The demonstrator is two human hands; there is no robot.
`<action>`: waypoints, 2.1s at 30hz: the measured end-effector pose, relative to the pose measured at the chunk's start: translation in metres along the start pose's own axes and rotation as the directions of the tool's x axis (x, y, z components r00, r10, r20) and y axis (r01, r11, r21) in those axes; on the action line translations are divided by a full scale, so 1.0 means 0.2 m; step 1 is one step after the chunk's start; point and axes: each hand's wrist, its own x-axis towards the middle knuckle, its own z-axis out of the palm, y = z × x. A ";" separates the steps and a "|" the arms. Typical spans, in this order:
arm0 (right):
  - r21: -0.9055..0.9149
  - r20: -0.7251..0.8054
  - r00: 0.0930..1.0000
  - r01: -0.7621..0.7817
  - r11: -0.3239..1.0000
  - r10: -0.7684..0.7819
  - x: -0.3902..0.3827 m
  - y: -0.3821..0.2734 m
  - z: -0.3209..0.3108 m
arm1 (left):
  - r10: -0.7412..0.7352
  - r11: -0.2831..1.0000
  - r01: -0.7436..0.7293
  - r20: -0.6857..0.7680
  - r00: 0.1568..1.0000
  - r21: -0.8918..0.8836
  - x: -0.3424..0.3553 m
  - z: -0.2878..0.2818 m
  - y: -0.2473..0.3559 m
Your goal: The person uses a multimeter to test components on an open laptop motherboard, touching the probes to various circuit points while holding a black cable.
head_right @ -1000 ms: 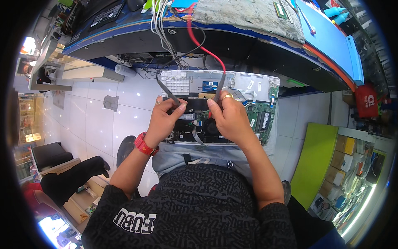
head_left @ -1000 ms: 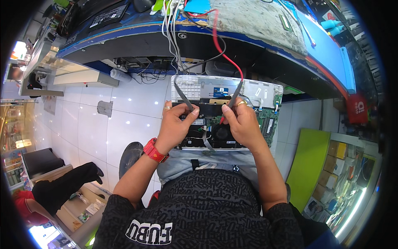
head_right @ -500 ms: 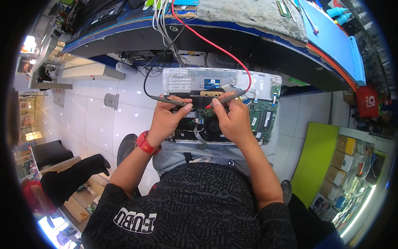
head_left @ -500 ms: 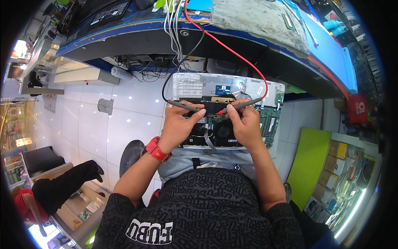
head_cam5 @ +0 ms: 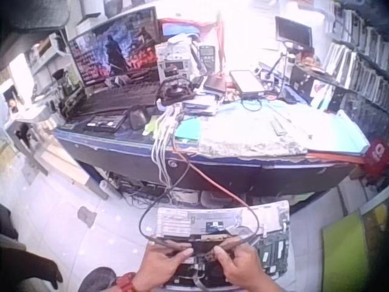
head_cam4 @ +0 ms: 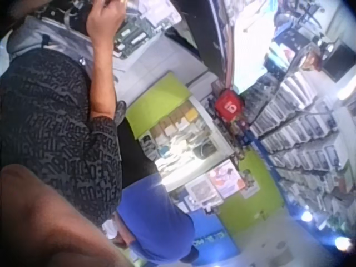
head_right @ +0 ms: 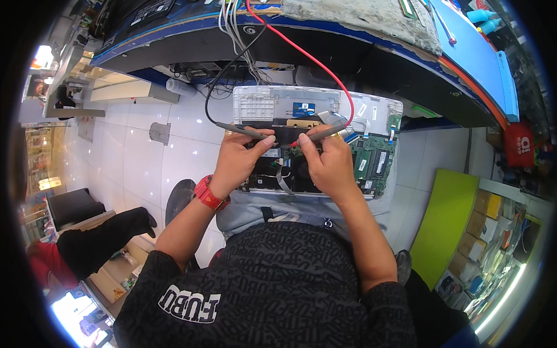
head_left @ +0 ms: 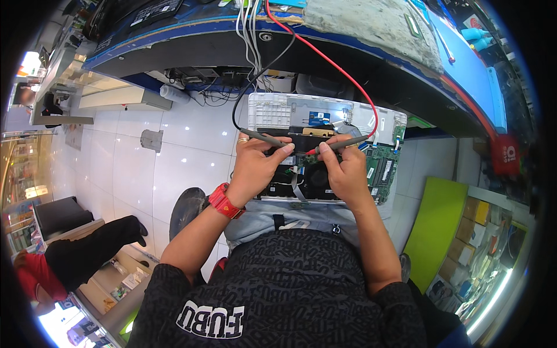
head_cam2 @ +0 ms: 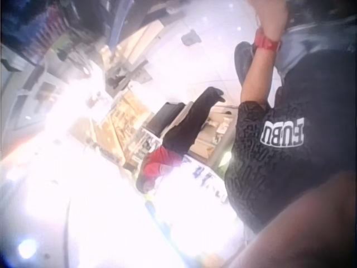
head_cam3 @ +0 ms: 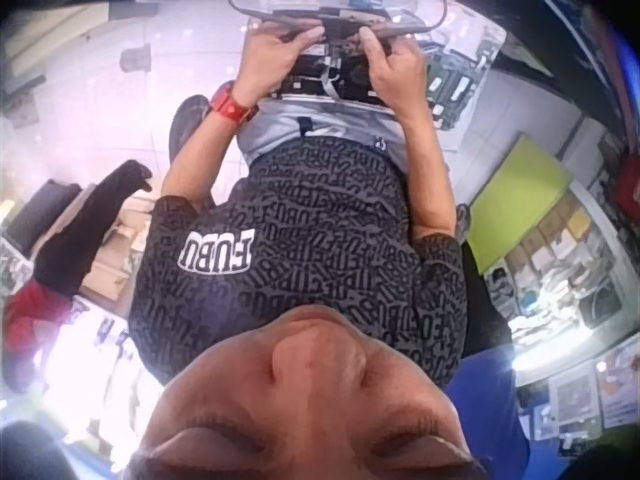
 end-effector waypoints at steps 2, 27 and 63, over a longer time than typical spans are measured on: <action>-0.012 0.004 1.000 0.006 1.000 -0.005 0.00 -0.01 0.01 | -0.013 1.000 0.013 0.002 1.000 -0.002 0.00 -0.01 -0.01; -0.061 0.006 1.000 0.011 0.998 -0.011 0.00 0.01 0.01 | 0.009 1.000 -0.009 0.014 1.000 -0.001 0.00 -0.01 0.01; -0.228 0.019 0.973 0.227 0.947 -0.228 0.02 -0.05 -0.02 | -0.020 0.999 0.021 0.021 1.000 -0.043 0.00 0.00 0.03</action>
